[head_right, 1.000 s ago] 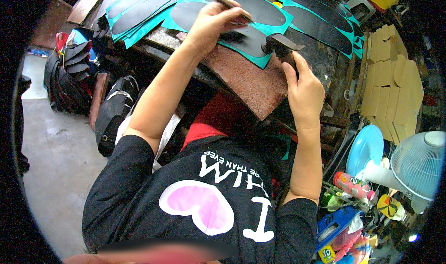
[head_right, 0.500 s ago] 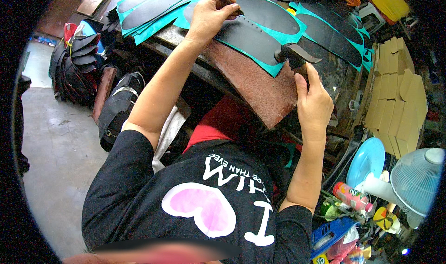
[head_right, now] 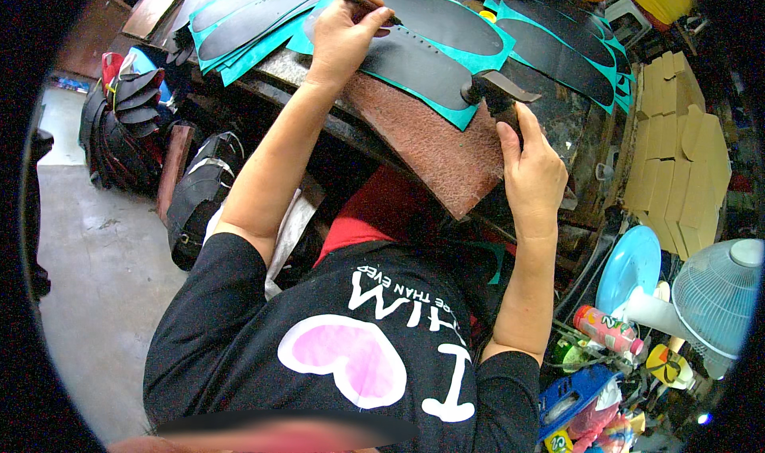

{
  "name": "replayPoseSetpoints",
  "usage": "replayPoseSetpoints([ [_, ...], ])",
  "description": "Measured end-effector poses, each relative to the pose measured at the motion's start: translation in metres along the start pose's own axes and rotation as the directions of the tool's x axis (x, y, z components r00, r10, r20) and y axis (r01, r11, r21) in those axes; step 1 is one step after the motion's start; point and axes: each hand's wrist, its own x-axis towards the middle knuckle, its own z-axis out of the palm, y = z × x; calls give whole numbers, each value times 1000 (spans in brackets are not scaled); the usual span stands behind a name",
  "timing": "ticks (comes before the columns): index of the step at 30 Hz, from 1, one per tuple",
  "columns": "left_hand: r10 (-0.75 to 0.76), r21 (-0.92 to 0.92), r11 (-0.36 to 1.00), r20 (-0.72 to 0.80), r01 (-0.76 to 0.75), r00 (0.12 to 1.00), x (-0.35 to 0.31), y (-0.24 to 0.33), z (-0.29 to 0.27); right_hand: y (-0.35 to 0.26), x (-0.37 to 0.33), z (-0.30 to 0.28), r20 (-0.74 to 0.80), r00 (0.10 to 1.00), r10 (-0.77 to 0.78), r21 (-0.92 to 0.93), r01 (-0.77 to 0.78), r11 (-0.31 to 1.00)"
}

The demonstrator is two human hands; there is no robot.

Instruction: The person repeatedly hammers black shoe insoles with a hammer on a workbench. They pick up each insole, position it on a reddish block, strike it several times, then set it aside and repeat with the next insole.

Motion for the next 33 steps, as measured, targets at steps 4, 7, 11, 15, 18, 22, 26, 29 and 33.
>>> replayPoseSetpoints([
  [4, -38, 110, 994, 133, 24, 990, -3, 3, 6, 0, 0, 0, 4, 1000, 6, 1, -6, 1000],
  [7, -61, 51, 997, 16, 60, 998, -4, 1, 9, 0, 0, 1, 21, 1000, 23, 2, -23, 1000],
  [11, -70, -130, 990, -129, 53, 989, -2, -4, 0, 0, -1, -1, 26, 999, 27, -6, -27, 1000],
  [15, -99, 136, 986, -25, 101, 995, 1, -12, -4, -5, 5, -5, 55, 997, 47, 6, -47, 999],
  [18, -102, 124, 987, -7, 103, 995, 1, -15, -4, -12, 17, -16, 102, 994, 46, 20, -48, 999],
  [22, -91, 169, 982, 28, 85, 995, 3, -11, -4, -32, 34, -38, -73, 980, -186, 200, 197, 960],
  [26, 183, 463, 862, 98, -208, 978, 2, 1, 4, -63, 46, -53, -364, 916, -172, 506, 349, 789],
  [29, 295, 596, 707, 239, -379, 925, -3, 7, 15, -79, 64, -25, -487, 819, -303, 255, 465, 848],
  [33, 303, 568, 750, 162, -340, 939, -1, 3, 12, -58, 62, 1, -101, 982, -160, 248, 180, 952],
])
